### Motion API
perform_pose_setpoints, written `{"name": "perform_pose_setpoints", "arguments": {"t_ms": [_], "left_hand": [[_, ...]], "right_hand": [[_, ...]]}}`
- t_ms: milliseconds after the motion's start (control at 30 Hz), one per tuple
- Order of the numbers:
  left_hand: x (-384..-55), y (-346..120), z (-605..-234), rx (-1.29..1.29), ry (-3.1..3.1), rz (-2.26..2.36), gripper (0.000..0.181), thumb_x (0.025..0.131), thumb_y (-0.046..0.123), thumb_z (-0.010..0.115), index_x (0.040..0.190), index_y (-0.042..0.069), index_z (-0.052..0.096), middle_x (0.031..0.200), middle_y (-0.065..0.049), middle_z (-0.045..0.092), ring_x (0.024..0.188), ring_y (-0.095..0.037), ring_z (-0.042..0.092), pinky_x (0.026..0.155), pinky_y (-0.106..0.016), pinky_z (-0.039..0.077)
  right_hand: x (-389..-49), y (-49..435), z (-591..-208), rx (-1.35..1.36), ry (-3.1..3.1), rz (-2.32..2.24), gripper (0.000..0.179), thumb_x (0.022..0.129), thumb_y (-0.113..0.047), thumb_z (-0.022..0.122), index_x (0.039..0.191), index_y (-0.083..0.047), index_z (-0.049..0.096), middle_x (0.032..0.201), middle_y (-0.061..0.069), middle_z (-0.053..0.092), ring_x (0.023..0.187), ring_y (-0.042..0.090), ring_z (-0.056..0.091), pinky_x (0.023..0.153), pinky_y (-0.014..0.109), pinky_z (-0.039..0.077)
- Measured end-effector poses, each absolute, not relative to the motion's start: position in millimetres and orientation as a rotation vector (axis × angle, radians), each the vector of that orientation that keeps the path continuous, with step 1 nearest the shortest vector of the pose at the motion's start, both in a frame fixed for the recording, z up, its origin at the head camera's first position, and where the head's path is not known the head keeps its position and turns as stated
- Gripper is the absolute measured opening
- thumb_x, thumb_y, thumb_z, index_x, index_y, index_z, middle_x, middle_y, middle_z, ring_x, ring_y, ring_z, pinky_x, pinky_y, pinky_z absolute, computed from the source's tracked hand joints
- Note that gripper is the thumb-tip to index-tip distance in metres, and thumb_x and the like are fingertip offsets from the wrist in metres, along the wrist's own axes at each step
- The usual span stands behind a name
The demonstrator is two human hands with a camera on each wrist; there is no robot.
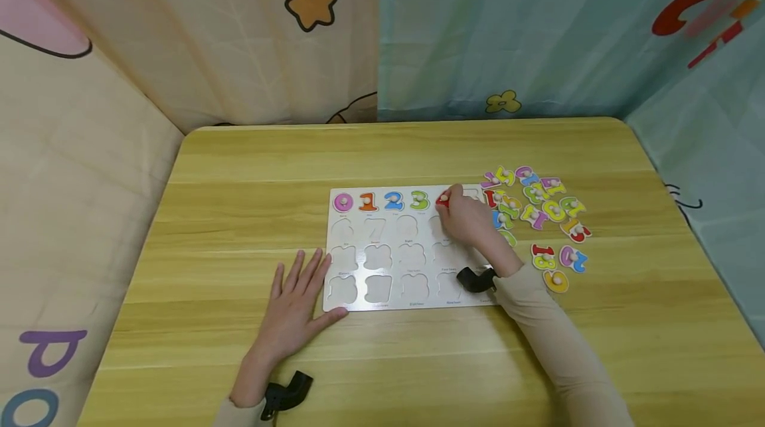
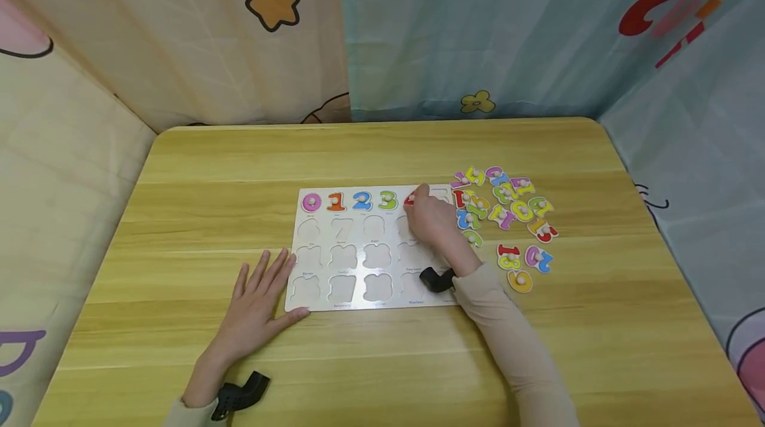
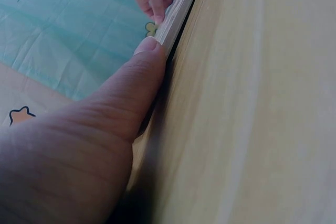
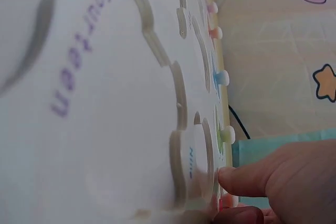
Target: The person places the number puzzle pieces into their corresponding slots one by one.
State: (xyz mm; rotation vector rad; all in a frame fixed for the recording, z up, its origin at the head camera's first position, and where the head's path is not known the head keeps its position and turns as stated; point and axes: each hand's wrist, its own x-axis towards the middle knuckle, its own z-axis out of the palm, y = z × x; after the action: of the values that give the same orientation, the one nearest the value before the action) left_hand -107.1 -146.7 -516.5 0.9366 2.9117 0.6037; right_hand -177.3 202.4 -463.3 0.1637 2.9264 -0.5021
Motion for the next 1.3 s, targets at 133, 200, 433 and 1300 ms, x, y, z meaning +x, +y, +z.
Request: {"name": "perform_pose_setpoints", "arguments": {"t_ms": [133,200,433,1300], "left_hand": [[-108,-146,-519,0.945,2.922,0.597,0.091,0.085,0.065,0.053,0.153,0.015,0.019,0.157,-0.006,0.014,0.143,-0.032,0.001,0.11,-0.055,-0.004],[-108,-147,-520,0.946,2.93,0.593,0.092,0.084,0.065,0.053,0.153,0.015,0.019,0.157,-0.006,0.015,0.143,-0.033,0.001,0.11,-0.055,-0.004],[-109,-147,-521,0.952,2.923,0.609,0.091,0.085,0.065,0.054,0.153,0.016,0.019,0.157,-0.005,0.015,0.143,-0.032,0.001,0.11,-0.054,-0.004],[-110,-147,-520,0.954,2.922,0.602,0.091,0.085,0.064,0.054,0.153,0.016,0.019,0.157,-0.006,0.016,0.143,-0.032,0.001,0.11,-0.054,-0.004]], "right_hand": [[-173,206,-463,0.134,2.908,-0.56,0.038,0.098,-0.028,0.047,0.123,0.001,0.041,0.068,0.011,0.056,0.054,0.025,0.05,0.045,0.035,0.037],[-170,208,-461,0.107,2.904,-0.584,0.041,0.098,-0.029,0.046,0.127,0.001,0.041,0.065,0.009,0.054,0.053,0.024,0.048,0.044,0.035,0.036],[-161,215,-459,0.042,2.933,-0.636,0.049,0.096,-0.031,0.051,0.133,0.001,0.044,0.06,0.003,0.049,0.051,0.02,0.045,0.044,0.032,0.032],[-102,278,-457,0.209,3.094,-0.733,0.032,0.094,-0.029,0.059,0.114,-0.003,0.061,0.061,0.001,0.046,0.048,0.017,0.04,0.042,0.029,0.028]]}}
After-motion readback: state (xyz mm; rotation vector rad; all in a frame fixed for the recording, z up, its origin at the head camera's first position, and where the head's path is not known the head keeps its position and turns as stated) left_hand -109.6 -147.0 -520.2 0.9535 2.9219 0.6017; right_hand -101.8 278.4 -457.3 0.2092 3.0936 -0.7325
